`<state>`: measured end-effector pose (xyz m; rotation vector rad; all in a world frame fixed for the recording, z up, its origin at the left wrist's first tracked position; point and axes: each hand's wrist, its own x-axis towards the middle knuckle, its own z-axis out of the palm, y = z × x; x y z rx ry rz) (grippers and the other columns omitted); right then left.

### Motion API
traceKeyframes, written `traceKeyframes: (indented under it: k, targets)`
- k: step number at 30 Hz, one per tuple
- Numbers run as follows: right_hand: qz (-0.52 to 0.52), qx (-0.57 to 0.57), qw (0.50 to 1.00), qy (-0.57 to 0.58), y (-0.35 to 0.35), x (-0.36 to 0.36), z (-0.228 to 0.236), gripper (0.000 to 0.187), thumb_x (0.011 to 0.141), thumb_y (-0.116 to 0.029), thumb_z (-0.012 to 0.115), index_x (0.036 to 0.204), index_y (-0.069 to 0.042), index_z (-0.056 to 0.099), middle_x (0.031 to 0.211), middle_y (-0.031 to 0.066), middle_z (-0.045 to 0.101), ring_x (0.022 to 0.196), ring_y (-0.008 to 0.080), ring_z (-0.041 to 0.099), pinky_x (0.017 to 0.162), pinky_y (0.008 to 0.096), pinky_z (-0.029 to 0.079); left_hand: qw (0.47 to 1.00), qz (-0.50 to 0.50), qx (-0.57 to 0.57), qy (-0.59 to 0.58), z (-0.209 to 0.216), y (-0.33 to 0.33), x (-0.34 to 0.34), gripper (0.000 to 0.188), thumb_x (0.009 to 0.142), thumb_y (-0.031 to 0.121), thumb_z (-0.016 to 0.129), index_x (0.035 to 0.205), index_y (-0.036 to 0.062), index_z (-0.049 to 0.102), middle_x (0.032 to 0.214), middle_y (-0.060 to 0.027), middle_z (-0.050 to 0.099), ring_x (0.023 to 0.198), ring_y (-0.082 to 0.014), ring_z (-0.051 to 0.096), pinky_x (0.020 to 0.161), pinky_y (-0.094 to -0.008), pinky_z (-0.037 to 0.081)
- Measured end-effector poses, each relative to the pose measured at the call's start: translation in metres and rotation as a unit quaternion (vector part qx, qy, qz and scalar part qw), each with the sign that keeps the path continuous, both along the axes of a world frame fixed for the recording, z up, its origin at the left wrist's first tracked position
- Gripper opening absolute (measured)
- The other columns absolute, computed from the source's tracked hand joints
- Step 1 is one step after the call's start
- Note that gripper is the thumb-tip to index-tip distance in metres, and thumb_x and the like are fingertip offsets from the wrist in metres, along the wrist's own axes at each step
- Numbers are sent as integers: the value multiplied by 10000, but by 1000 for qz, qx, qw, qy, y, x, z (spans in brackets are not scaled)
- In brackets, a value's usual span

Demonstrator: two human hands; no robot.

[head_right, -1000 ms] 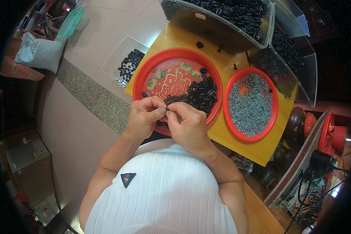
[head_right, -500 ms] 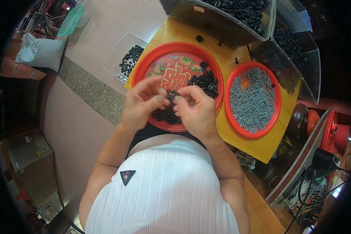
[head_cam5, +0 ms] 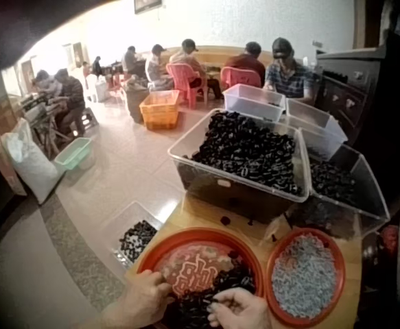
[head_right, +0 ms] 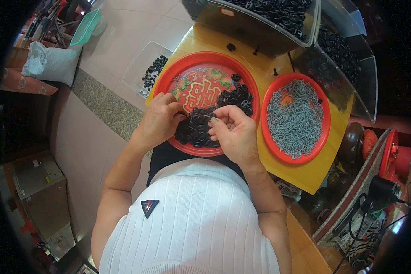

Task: The person assembles plastic cord locks by inserting springs into plastic toggle components by hand.

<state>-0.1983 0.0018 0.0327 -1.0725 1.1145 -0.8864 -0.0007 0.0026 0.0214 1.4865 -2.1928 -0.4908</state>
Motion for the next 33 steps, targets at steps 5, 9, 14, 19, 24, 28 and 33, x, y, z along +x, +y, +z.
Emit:
traceKeyframes:
  k: [5,9,14,19,24,28,33]
  targets:
    - [13,1,1000,1,0,-1,1,69,801,4,537,868,19,539,701,24,551,595,58,545,518,186,476,997,29,16,-70,-12,-8,-7,116,613,25,643,689,-22,569,750,-139,528,748,-303,513,657,-377,426]
    - [1,2,1000,-4,-1,-5,0,70,803,3,534,871,19,539,703,25,554,602,58,547,520,186,475,999,20,14,-43,-13,-13,-10,119,614,9,634,712,-16,573,747,-142,524,743,-301,513,654,-379,425]
    - [-12,7,1000,0,-2,-8,-2,77,804,6,529,878,23,536,705,27,556,606,63,550,526,194,479,994,-26,-8,110,-7,-15,-26,177,588,-34,623,755,-1,572,757,-141,519,754,-312,506,659,-388,415]
    - [-5,6,1000,-5,0,-7,-1,81,803,5,529,882,20,536,703,23,552,606,63,548,526,192,476,1000,-16,23,6,-16,-22,-33,206,571,-44,622,763,1,564,748,-134,505,768,-316,498,668,-387,403]
    - [-5,2,1000,11,2,-8,-3,82,804,6,526,885,16,537,705,22,548,598,59,536,516,185,462,999,-23,3,29,-18,-24,-33,232,571,-63,604,787,-3,541,733,-135,490,761,-329,480,670,-388,398]
    - [1,24,999,-35,0,-10,-1,89,810,-8,527,897,12,533,721,39,559,603,66,532,519,186,458,977,3,44,208,-10,-13,-28,176,631,-96,592,765,-13,515,732,-115,522,719,-256,531,636,-322,424]
    - [34,84,987,-131,-2,-2,0,102,817,-32,525,910,12,523,744,65,576,609,85,543,526,195,465,880,42,150,449,-6,12,-29,130,700,-96,597,795,-28,539,761,-75,564,719,-129,558,604,-224,438]
